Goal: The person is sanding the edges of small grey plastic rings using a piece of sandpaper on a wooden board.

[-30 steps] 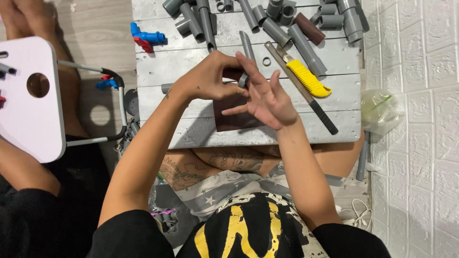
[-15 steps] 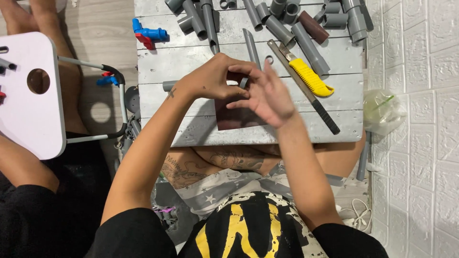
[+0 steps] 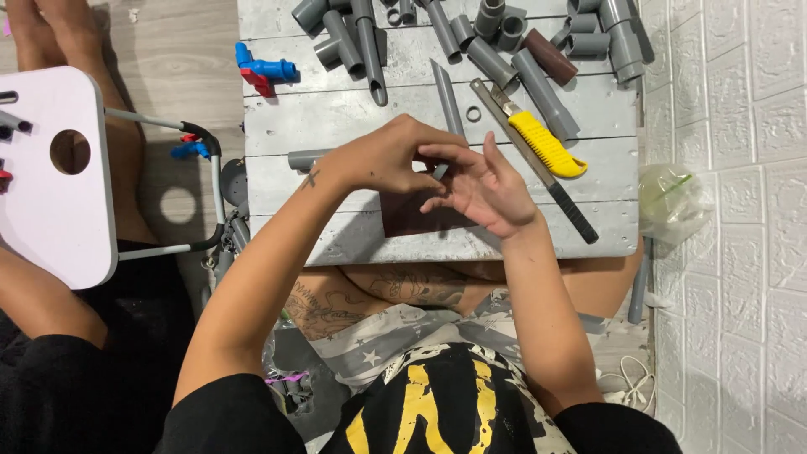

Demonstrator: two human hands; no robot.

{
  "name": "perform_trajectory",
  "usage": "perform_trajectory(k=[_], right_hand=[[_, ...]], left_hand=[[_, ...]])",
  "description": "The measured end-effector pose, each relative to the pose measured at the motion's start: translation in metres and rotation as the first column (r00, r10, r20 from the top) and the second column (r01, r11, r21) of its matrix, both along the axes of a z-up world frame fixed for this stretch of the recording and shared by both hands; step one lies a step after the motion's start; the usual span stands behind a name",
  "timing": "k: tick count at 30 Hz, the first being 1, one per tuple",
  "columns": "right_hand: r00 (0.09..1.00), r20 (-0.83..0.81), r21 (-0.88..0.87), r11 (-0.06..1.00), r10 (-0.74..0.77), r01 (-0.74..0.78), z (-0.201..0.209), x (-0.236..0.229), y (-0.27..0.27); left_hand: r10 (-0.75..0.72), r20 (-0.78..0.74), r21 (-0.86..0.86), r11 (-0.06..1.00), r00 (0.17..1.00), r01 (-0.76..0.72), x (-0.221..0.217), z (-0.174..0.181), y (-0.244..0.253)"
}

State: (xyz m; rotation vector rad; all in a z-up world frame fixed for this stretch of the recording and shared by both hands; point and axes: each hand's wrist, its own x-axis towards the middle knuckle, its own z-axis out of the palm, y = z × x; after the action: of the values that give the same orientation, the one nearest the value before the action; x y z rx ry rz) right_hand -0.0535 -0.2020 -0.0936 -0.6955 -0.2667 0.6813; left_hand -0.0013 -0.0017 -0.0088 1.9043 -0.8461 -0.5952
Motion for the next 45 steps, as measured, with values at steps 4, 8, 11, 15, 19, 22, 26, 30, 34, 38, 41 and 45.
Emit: perform_trajectory(k=[4,8,11,15,19,22,26,30,34,38,41,45], right_hand=[[0.997,0.015,0.014,0.997,-0.079,0.078,-0.010,-0.005,0.000],[0.940,0.217,-0.109,0.950,-0.264,0.292,-0.015,-0.019,0.006],[0.837,0.416,-0.154,0.880,-0.355,0.450,-0.001,-0.031,0.014],[0.775,0.514,-0.128,0.861,-0.367,0.492,0.032,-0.037,0.011],[0.657,0.707,-0.123,0.869,-0.263,0.480,0.052,-0.050,-0.005],[0.580,0.783,-0.066,0.897,-0.226,0.438,0.077,-0.060,-0.010],[0.563,0.799,-0.001,0.936,-0.210,0.351,0.114,-0.059,-0.010],[0.746,0.622,0.028,0.959,-0.237,0.282,0.090,-0.057,-0.011],[0.851,0.497,-0.249,0.910,-0.173,0.330,0.081,-0.060,-0.010],[0.902,0.421,-0.308,0.921,-0.092,0.237,0.082,-0.059,-0.006],[0.913,0.408,-0.414,0.891,-0.005,0.190,0.072,-0.062,-0.008],[0.919,0.390,-0.434,0.890,0.049,0.137,0.082,-0.061,-0.009]], left_hand=[[0.088,0.074,-0.068,0.994,0.993,-0.083,-0.013,-0.009,-0.004],[0.348,0.213,-0.114,0.937,0.913,-0.331,-0.041,-0.035,-0.010],[0.465,0.028,-0.232,0.864,0.885,-0.447,-0.070,-0.028,-0.012],[0.504,-0.099,-0.327,0.798,0.858,-0.507,-0.095,-0.022,-0.024],[0.578,-0.118,-0.466,0.686,0.807,-0.559,-0.120,-0.017,-0.042],[0.494,-0.160,-0.558,0.669,0.854,-0.492,-0.132,-0.005,-0.044],[0.225,-0.288,-0.678,0.638,0.931,-0.364,-0.135,-0.001,-0.036],[0.229,-0.275,-0.643,0.679,0.934,-0.355,-0.129,0.013,-0.033],[0.436,-0.219,-0.502,0.717,0.873,-0.484,-0.124,0.016,-0.032],[0.507,-0.058,-0.362,0.792,0.860,-0.491,-0.115,0.026,-0.027],[0.483,0.018,-0.340,0.826,0.875,-0.449,-0.111,0.042,-0.023],[0.461,-0.011,-0.307,0.843,0.887,-0.442,-0.112,0.029,-0.016]])
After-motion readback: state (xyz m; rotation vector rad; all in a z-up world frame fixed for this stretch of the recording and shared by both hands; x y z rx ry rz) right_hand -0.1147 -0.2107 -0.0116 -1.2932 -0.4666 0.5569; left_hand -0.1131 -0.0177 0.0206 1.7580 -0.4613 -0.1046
